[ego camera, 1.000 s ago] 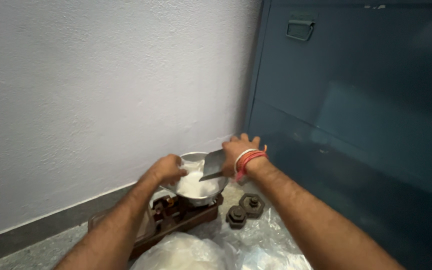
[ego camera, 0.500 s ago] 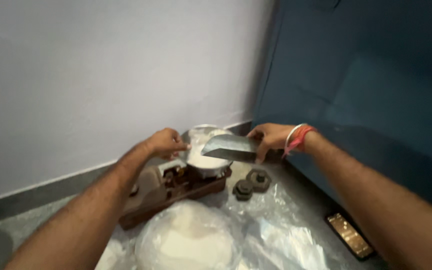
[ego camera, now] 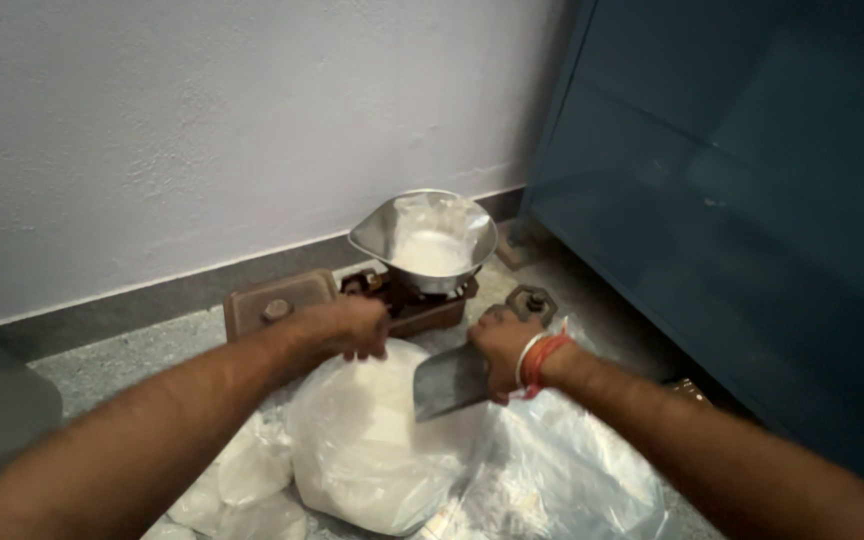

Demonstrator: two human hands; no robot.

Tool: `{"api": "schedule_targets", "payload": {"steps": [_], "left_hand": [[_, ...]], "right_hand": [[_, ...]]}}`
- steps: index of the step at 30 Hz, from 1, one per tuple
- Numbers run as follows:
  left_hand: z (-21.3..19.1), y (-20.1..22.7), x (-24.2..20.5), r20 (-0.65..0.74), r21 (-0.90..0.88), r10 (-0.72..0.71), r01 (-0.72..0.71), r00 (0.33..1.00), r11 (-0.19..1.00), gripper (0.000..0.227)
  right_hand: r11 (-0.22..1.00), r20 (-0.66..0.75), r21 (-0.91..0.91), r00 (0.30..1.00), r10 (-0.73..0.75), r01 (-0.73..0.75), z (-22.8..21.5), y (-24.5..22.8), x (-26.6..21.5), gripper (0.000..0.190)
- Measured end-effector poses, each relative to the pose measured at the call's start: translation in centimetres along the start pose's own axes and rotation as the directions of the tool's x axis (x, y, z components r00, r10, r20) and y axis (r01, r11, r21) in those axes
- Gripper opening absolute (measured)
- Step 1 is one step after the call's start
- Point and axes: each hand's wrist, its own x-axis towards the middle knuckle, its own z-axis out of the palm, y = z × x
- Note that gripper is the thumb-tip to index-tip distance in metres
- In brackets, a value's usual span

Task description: The person scoops a white powder from a large bag using a metal scoop and pours it into a metal bowl placed on a mechanical scale. They repeatedly add powder, adjust the bowl, and tie off small plastic bags containing the powder.

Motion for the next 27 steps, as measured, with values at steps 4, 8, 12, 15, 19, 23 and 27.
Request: {"api": "schedule_targets", "payload": {"steps": [4, 8, 12, 15, 19, 23, 27], "left_hand": [[4.3, 0.1, -0.7, 0.175, 0.231, 0.022, -0.063, 0.984, 0.971, 0.026], [7.6, -0.9, -1.1, 0.132, 0.469, 0.143, -0.189, 0.981, 0.863, 0.047], [9.1, -2.1, -1.1, 0.15, 0.558, 0.107, -0.174, 0.983, 0.811, 0.057], [9.5, -2.6, -1.4, 0.194, 0.572, 0.046, -0.151, 0.98, 0.806, 0.065], [10.1, -2.8, -2.2, 0.179, 0.558, -0.021, -0.084, 0.984, 0.826, 0.076], [10.1, -2.6, -3.0, 0.15, 0.55, 0.003, -0.086, 0.989, 0.831, 0.091], [10.0, -2.5, -3.4, 0.138, 0.523, -0.025, -0.051, 0.99, 0.851, 0.103]], "right_hand": [[0.993, -0.122, -0.12, 0.993, -0.012, -0.002, 3.4, -1.9, -0.7, 0.062], [0.972, -0.271, -0.228, 0.956, -0.113, 0.051, 6.4, -2.4, -0.2, 0.055], [0.944, -0.397, -0.327, 0.899, -0.185, 0.05, 8.7, -3.0, 1.2, 0.053], [0.971, -0.294, -0.234, 0.948, -0.119, 0.049, 9.9, -3.4, 1.7, 0.059], [1.0, -0.132, -0.004, 0.991, 0.022, -0.023, 10.6, -4.1, 2.0, 0.065], [0.99, -0.053, 0.128, 0.996, 0.065, -0.058, 11.0, -5.0, 2.6, 0.075], [0.982, -0.05, 0.178, 0.996, 0.068, -0.058, 11.5, -6.0, 3.5, 0.074]]}}
